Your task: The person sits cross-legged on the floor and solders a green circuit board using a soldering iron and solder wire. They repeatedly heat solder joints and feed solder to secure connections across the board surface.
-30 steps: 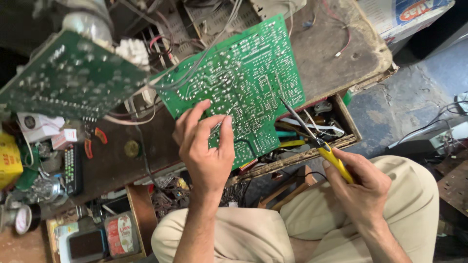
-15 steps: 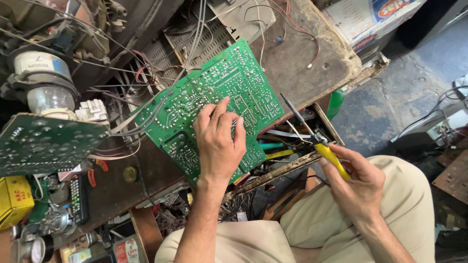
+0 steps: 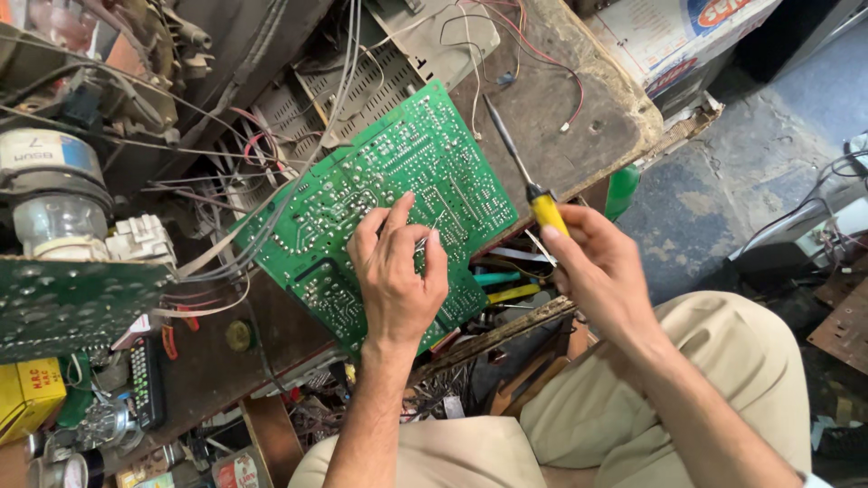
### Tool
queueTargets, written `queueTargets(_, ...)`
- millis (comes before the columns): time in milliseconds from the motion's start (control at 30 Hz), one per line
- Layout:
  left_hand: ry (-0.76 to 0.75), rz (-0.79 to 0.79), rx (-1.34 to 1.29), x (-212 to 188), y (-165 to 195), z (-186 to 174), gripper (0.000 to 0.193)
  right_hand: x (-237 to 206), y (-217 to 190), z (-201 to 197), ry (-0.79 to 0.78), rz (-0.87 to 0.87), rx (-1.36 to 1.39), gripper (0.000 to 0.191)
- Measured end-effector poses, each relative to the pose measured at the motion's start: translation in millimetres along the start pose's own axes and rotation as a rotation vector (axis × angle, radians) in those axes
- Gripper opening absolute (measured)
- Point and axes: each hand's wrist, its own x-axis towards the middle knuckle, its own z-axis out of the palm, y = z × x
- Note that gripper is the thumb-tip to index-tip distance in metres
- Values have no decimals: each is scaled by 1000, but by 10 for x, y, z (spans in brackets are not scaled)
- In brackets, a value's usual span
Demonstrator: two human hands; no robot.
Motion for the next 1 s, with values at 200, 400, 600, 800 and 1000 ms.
queueTargets(200,1,20,6,-12,-22,6,15,171,6,198,-61,-23,67,30)
queueTargets(400,-12,-18,11,-65,-42,-74,14,167,21,183,-86,18,3,31)
queueTargets(600,-34,-33,-38,-106,-174,-174,14,45,150,161,-25,-45,-4,33)
queueTargets(800,-49,-33,-64,-116,-225,-213,14,-244,58,-176,152,-212,-335,36)
queueTargets(1000,-38,16,-28,-105,-276,-207,16,-376,-112,-391,226,-433,-851,32)
